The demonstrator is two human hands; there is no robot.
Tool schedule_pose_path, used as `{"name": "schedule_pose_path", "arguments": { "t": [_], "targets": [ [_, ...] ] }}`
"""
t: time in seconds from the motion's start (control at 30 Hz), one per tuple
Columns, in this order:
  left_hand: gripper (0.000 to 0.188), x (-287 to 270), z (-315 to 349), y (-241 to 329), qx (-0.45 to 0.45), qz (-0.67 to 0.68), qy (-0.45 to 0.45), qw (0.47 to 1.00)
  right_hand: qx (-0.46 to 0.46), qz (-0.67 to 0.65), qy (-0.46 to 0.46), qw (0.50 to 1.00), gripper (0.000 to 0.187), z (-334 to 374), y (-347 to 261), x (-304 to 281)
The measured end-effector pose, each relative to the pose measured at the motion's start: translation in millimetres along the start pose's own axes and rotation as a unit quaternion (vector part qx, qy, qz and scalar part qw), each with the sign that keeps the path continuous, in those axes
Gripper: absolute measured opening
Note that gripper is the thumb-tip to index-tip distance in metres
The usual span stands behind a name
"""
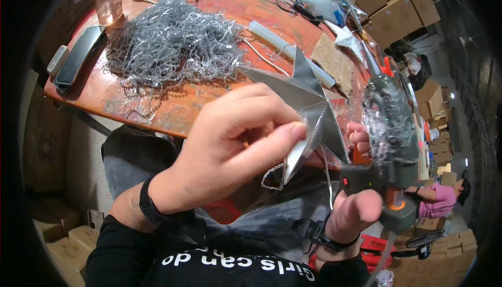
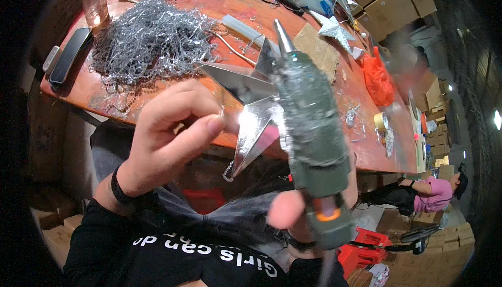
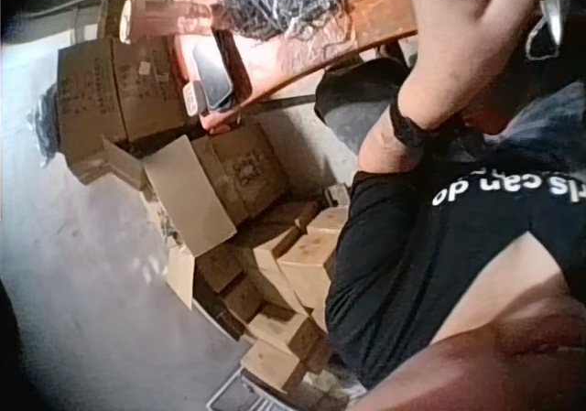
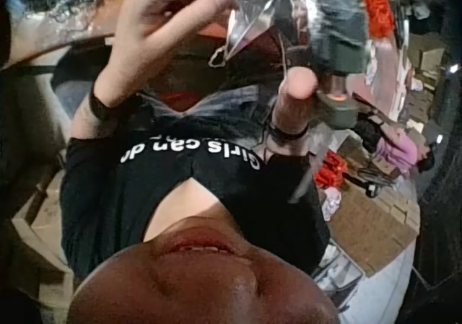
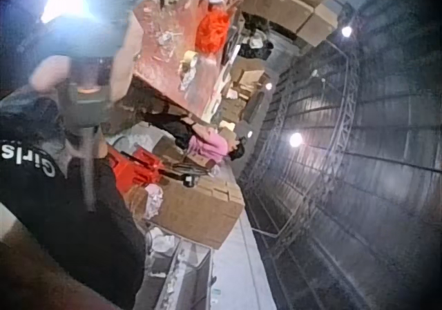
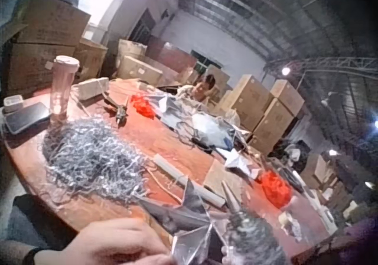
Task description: Assembling a large silver decorative star using a hot glue gun and beaded trim.
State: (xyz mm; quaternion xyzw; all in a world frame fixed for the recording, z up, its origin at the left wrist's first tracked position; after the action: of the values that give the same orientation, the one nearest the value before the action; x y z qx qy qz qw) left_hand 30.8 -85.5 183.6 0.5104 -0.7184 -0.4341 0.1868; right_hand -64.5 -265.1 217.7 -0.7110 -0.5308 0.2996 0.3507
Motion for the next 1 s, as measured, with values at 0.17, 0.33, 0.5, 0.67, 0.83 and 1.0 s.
{"name": "schedule_pose_path", "arguments": {
  "t": [0.17,0.33,0.5,0.67,0.83,1.0],
  "targets": [
    [0.006,-15.6,-0.8,-0.7,0.024,-0.107,0.050,0.993,0.031,-0.016,0.091,0.995,0.092,-12.4,0.9,7.2],
    [0.017,-24.7,0.4,7.1,0.027,-0.116,0.135,0.984,0.138,-0.043,0.136,0.980,0.108,-13.2,5.2,-10.5],
    [0.025,-38.6,5.0,8.5,0.067,-0.132,0.107,0.983,0.154,-0.095,0.086,0.980,0.100,-9.9,8.1,-20.5],
    [0.019,-11.4,13.3,14.1,0.038,-0.287,-0.195,0.937,0.093,-0.109,0.112,0.983,0.089,-12.7,-0.2,-24.9],
    [0.026,13.7,37.4,1.8,-0.027,-0.365,-0.371,0.853,0.062,-0.112,0.110,0.986,0.085,-12.1,-8.3,-31.1],
    [0.018,26.7,37.5,-0.1,0.013,-0.365,-0.365,0.856,0.064,-0.127,0.108,0.984,0.085,-11.0,-8.7,-36.1]
  ]
}}
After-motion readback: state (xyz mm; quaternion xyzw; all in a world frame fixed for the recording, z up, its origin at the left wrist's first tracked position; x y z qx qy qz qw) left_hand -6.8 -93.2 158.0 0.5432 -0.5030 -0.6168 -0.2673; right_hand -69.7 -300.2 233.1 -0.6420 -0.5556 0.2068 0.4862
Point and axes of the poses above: each hand's wrist, its own z-axis away from the middle knuckle, its own x-axis out of the palm, y = z × x, the point moved 7 cm from there along -z, towards the middle knuckle, and after that the axes turned 9 degrees about -z, right-handed, at the moved point
